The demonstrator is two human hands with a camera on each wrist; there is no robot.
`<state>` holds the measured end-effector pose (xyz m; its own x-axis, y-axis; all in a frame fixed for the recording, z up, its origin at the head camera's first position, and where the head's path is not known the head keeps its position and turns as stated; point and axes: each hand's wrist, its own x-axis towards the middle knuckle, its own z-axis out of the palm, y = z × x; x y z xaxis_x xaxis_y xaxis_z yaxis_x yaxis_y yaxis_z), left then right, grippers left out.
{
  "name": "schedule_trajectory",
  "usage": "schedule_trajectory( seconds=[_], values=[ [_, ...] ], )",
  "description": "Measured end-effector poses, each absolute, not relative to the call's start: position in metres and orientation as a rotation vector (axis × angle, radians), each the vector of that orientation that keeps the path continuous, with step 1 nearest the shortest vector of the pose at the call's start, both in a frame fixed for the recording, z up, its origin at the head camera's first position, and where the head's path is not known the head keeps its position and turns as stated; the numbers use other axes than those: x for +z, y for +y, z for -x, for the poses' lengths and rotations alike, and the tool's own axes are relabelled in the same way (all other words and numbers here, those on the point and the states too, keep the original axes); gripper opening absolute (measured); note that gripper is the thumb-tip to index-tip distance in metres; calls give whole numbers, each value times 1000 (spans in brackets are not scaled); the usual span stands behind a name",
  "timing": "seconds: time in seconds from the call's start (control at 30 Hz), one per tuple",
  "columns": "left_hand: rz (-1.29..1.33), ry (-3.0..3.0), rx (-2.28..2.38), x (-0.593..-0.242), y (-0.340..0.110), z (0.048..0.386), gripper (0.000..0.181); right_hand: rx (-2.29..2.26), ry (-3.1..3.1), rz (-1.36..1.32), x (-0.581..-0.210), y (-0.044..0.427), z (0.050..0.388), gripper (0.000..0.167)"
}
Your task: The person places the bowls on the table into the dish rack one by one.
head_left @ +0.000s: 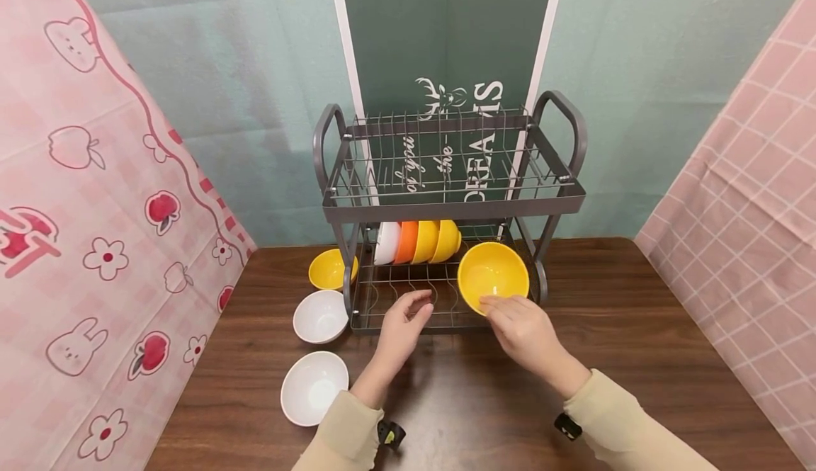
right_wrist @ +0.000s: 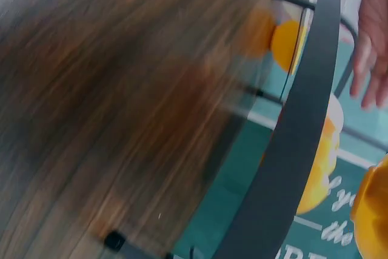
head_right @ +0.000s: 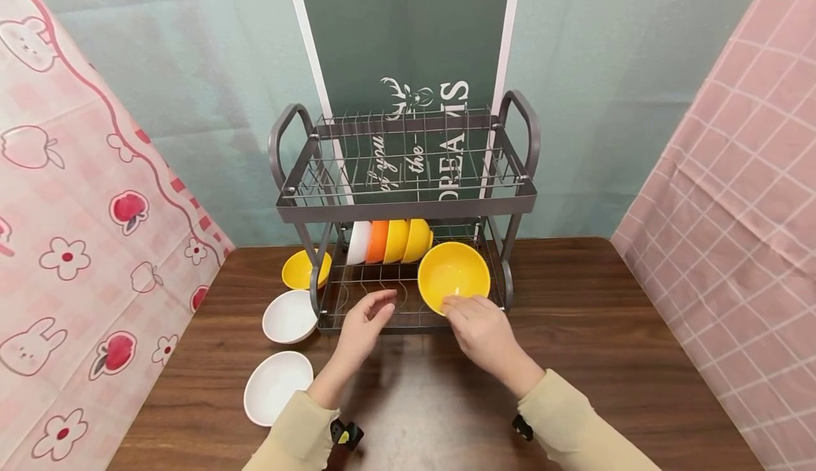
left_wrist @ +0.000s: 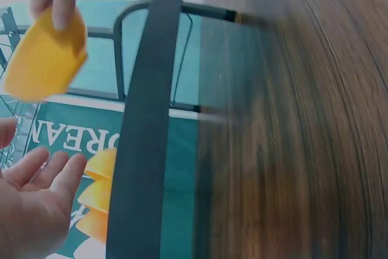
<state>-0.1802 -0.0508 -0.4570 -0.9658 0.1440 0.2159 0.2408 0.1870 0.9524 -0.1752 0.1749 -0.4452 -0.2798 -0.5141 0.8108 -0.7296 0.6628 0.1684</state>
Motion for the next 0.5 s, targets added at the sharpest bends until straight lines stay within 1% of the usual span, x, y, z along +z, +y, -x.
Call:
schedule_trajectory(
  seconds=[0.13, 0.27, 0.5],
  values=[
    [317, -2229, -2175, -452, -46, 176, 44, 296, -1945, -1014, -450, 161, 174, 29],
    [310, -2142, -2331, -450, -42, 174, 52, 281, -1945, -1047, -456, 150, 171, 31],
    [323, -2088, -2453, -452, -39, 173, 51, 270, -1988, -1073, -463, 143, 167, 34]
  ],
)
